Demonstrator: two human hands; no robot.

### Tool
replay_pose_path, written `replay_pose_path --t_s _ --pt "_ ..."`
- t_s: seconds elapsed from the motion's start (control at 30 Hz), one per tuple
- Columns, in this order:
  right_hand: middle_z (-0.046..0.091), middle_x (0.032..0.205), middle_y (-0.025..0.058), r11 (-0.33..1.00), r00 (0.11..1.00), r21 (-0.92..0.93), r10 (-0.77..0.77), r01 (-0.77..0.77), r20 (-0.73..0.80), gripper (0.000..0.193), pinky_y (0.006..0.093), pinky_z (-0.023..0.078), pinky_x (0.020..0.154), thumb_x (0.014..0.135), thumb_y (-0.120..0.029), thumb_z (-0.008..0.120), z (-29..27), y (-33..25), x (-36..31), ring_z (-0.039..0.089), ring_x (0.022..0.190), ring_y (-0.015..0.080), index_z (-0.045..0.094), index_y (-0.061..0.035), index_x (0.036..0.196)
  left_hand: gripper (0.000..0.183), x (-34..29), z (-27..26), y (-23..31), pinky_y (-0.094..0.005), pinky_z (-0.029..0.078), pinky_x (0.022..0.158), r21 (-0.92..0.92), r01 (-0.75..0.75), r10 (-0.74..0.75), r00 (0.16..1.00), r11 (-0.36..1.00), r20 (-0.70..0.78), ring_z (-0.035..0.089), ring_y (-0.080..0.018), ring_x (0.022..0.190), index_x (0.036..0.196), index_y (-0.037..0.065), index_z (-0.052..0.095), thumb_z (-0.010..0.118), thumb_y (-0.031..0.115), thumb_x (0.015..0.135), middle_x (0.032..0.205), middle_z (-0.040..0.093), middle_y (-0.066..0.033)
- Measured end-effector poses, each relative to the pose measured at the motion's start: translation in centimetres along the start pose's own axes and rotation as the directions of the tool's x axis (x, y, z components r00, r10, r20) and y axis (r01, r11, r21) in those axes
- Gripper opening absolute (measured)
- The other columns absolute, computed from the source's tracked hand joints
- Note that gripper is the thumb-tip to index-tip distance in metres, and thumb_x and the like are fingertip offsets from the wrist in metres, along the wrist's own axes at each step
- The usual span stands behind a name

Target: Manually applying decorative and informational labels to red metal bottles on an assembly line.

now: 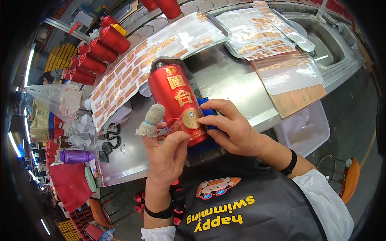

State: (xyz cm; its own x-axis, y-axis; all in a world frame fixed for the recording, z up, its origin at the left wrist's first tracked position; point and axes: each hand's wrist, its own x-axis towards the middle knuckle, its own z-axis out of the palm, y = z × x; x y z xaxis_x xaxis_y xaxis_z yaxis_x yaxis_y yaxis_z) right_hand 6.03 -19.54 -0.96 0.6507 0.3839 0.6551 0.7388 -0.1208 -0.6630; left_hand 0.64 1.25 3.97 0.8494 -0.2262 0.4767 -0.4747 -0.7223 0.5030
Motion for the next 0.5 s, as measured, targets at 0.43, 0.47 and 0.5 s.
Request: replay_pose_path --t_s 0.43,0.47,0.5 --pt "0.052 0.123 0.0196 1.000 1.000 -0.011 -0.012 0.012 0.025 0.037 0.0446 0.045 0.095 0.078 0.001 0.069 -0.1 0.0 0.2 0.052 0.114 0.0389 0.061 -0.0023 0.115 0.010 0.3 -0.5 -0.2 -0.0426 0.042 0.102 0.025 -0.042 0.042 0.999 0.999 -0.005 0.045 -0.0334 0.130 0.091 0.007 0.068 0.070 0.001 0.084 0.138 0.042 -0.0191" --pt "0.052 0.123 0.0196 1.000 0.999 -0.013 -0.023 0.024 0.024 0.037 0.0446 0.045 0.095 0.078 0.001 0.069 -0.2 0.1 0.2 0.052 0.114 0.0389 0.061 -0.0023 0.115 0.010 0.4 -0.7 -0.4 -0.0426 0.042 0.102 0.031 -0.048 0.048 0.999 0.998 -0.013 0.045 -0.0334 0.130 0.091 0.007 0.068 0.070 0.001 0.084 0.138 0.042 -0.0191" --pt "0.052 0.124 0.0202 0.999 0.999 -0.020 -0.027 0.027 0.024 0.040 0.0448 0.045 0.095 0.079 -0.001 0.069 -0.2 0.2 0.1 0.052 0.114 0.0391 0.060 -0.0023 0.118 0.007 0.4 -1.0 -0.5 -0.0411 0.041 0.102 0.014 -0.047 0.047 0.999 0.999 -0.025 0.046 -0.0319 0.126 0.094 0.006 0.066 0.067 0.005 0.087 0.135 0.045 -0.0195"
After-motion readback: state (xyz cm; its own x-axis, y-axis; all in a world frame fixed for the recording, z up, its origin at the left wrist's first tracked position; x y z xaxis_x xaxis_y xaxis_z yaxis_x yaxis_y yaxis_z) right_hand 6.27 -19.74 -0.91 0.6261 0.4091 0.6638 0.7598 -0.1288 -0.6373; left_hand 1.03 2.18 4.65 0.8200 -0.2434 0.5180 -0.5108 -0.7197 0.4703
